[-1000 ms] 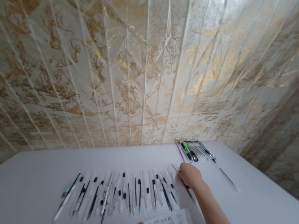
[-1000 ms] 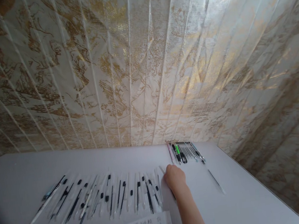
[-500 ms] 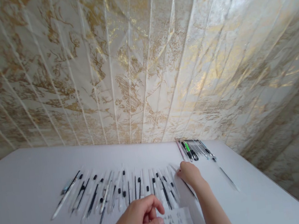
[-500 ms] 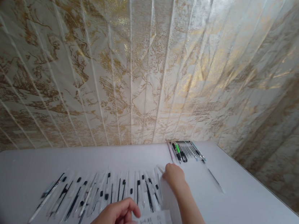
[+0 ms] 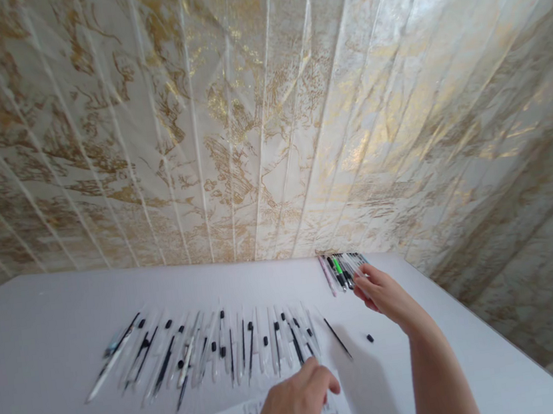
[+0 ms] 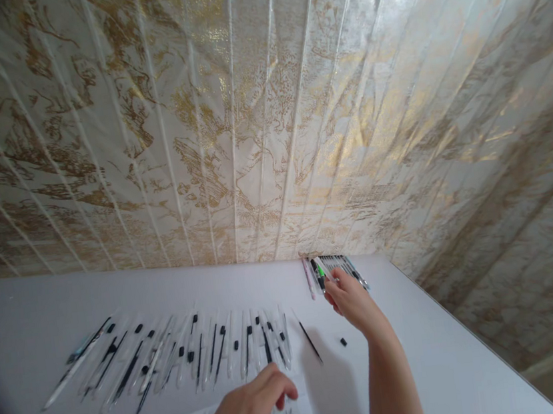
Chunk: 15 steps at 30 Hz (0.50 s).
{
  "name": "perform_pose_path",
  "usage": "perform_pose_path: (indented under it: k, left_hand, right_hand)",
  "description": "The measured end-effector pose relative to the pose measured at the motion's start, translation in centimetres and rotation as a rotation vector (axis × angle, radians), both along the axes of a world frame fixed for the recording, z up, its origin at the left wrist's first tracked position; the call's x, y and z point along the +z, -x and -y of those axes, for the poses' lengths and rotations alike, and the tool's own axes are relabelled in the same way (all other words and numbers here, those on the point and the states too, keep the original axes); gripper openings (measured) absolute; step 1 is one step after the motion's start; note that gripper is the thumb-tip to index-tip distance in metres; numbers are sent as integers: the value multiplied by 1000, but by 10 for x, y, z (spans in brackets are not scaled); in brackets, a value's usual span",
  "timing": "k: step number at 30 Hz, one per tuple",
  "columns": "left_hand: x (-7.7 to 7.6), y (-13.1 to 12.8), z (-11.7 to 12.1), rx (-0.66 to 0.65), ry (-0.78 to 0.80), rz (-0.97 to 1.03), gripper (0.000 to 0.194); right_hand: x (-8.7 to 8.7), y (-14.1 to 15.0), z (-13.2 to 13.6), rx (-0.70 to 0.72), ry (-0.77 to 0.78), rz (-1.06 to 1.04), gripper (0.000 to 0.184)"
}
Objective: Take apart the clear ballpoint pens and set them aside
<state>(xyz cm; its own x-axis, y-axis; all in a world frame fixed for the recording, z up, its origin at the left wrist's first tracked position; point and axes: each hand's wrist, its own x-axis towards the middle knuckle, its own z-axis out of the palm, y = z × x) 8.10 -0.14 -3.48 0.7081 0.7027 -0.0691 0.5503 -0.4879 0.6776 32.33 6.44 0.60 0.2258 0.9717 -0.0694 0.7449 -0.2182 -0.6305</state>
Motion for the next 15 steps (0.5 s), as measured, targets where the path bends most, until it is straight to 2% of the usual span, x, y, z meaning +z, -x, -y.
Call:
perform_pose_path:
  k: [3,6,10,13,15]
  left_hand:
    - [1,-41,-11,-53,-143,-26,38]
    - [-6,-86,-37,-120,-224,-60,36]
    - [-20,-134,-66,-234,-247,-92,23]
    - [-25,-146,-70,-220,-190,-66,19]
    - [-24,-137,-66,-167,-130,5,15]
  right_hand:
    - [1,-7,6,-35,-10,-83,14]
    - [2,-12,8,-75,-13,-99,18]
    - [2,-18,10,-38,4,-40,17]
    - [-2,-23,8,-2,45,66,19]
    - [-9,-24,4,8,75,172,20]
